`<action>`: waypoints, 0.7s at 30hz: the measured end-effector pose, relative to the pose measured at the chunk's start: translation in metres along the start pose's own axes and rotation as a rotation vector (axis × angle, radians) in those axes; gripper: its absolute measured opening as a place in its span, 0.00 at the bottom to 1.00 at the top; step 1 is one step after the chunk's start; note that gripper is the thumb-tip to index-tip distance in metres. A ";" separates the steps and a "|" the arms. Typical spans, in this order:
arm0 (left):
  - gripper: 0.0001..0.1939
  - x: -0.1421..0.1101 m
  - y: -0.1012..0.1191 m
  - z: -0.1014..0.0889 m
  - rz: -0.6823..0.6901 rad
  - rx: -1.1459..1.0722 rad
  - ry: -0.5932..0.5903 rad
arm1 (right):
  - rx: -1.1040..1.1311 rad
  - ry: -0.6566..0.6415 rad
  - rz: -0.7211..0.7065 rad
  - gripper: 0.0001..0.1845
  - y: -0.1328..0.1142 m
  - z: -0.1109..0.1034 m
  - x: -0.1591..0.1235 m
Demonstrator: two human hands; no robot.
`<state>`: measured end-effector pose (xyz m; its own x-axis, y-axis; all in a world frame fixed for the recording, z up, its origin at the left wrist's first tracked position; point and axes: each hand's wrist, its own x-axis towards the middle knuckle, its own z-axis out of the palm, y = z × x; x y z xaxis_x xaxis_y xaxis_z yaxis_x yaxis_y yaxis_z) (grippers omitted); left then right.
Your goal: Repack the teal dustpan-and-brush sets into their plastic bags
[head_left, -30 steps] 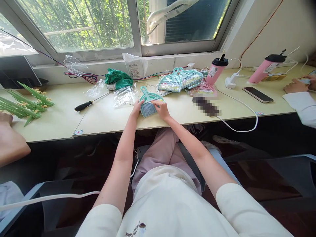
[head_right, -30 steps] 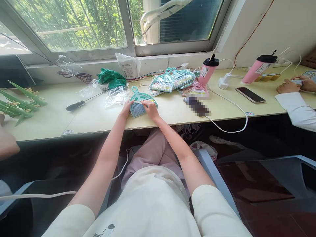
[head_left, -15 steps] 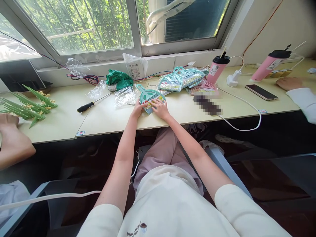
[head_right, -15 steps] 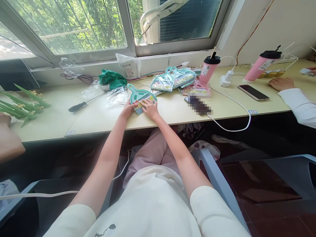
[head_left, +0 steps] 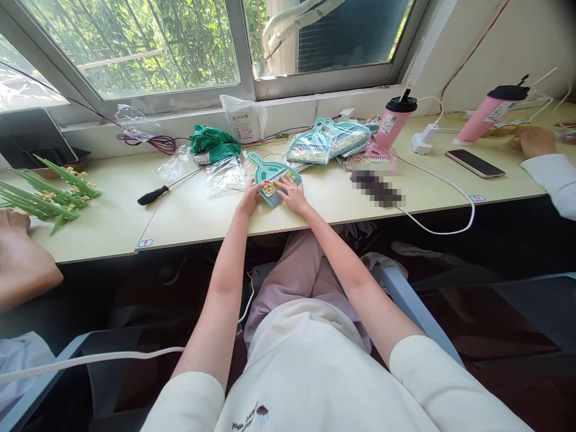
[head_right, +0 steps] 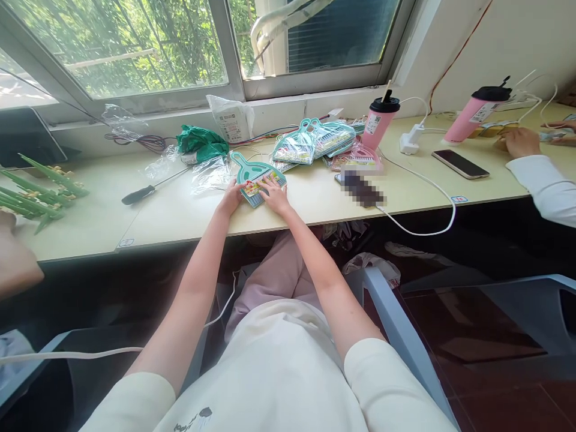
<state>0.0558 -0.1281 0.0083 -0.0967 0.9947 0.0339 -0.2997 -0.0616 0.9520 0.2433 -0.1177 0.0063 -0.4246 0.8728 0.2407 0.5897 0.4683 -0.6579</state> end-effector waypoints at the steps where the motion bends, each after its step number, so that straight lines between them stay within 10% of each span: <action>1: 0.29 0.001 -0.001 -0.001 0.001 0.002 0.004 | 0.030 0.013 0.005 0.24 0.001 0.000 0.001; 12: 0.38 -0.002 -0.001 -0.001 0.035 0.087 0.025 | 0.116 0.066 0.000 0.23 0.008 0.004 0.006; 21: 0.39 -0.003 0.000 0.001 0.064 0.091 0.013 | 0.420 0.570 0.240 0.42 0.020 0.001 0.010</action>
<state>0.0575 -0.1309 0.0087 -0.1253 0.9879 0.0918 -0.2051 -0.1163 0.9718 0.2499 -0.0996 -0.0051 0.1720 0.9340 0.3132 0.2606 0.2635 -0.9288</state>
